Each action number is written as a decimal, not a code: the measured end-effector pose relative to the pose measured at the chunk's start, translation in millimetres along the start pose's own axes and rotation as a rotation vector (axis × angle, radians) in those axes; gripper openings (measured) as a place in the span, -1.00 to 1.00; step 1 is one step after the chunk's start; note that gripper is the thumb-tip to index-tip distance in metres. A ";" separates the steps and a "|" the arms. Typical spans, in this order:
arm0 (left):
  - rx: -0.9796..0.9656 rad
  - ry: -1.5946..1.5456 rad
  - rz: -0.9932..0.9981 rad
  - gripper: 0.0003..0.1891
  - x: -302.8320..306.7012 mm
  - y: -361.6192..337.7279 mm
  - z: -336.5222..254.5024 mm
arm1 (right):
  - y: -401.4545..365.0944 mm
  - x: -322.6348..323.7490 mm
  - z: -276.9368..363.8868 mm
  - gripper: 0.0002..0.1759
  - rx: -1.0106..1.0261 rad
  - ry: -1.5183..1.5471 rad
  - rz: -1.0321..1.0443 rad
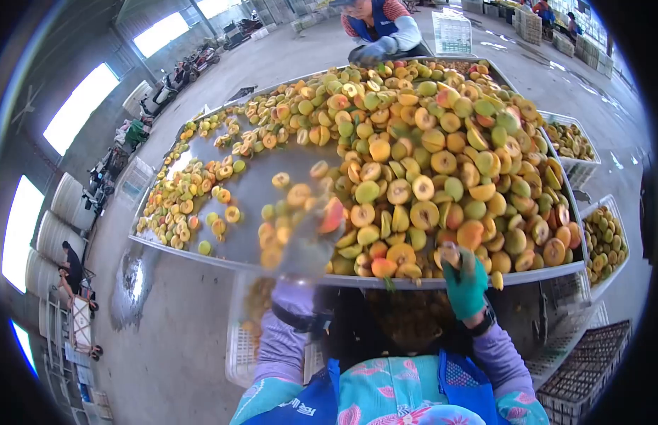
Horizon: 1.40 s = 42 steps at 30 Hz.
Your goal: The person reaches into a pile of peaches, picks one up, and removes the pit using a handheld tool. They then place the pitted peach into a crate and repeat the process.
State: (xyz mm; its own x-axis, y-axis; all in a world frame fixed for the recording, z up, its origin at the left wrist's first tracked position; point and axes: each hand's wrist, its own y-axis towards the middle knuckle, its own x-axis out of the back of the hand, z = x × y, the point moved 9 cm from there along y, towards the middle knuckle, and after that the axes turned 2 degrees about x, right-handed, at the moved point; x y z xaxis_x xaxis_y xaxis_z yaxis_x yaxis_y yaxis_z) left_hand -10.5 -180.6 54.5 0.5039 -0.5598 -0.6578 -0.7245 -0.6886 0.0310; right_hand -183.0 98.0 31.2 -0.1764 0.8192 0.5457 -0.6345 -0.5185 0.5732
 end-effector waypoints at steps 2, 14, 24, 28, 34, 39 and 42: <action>0.076 -0.194 -0.065 -0.68 -3.1 -28.0 30.3 | -2.7 -6.4 8.9 -0.80 -0.157 0.298 0.029; 0.119 -0.067 -0.254 -0.69 34.8 -83.1 73.8 | 107.0 -79.0 122.6 -0.62 -0.007 0.371 0.390; -0.652 1.736 0.077 -0.57 -63.8 -111.3 35.9 | -26.2 -57.6 100.6 -0.57 -0.058 0.290 0.590; -0.267 0.864 -0.042 -0.58 -47.6 -97.0 64.3 | -34.2 -46.7 92.3 -0.59 -0.068 0.153 0.533; -0.405 1.418 0.018 -0.61 -83.7 -109.4 54.4 | -34.8 -52.0 92.2 -0.55 -0.026 0.133 0.685; -0.400 1.331 0.041 -0.64 -93.8 -108.3 58.6 | -40.7 -60.8 83.4 -0.55 0.015 0.173 0.690; -0.295 1.238 0.089 -0.68 -81.5 -102.2 69.4 | -48.0 -65.5 77.9 -0.54 0.043 0.253 0.741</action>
State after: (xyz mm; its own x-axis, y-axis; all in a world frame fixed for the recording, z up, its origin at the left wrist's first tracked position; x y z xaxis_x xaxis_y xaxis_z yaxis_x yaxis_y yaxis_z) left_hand -10.2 -32.7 52.7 0.6746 -0.5534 0.4885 -0.7268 -0.6136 0.3086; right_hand -82.3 50.2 15.5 -0.7117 0.2841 0.6424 -0.2556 -0.9566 0.1398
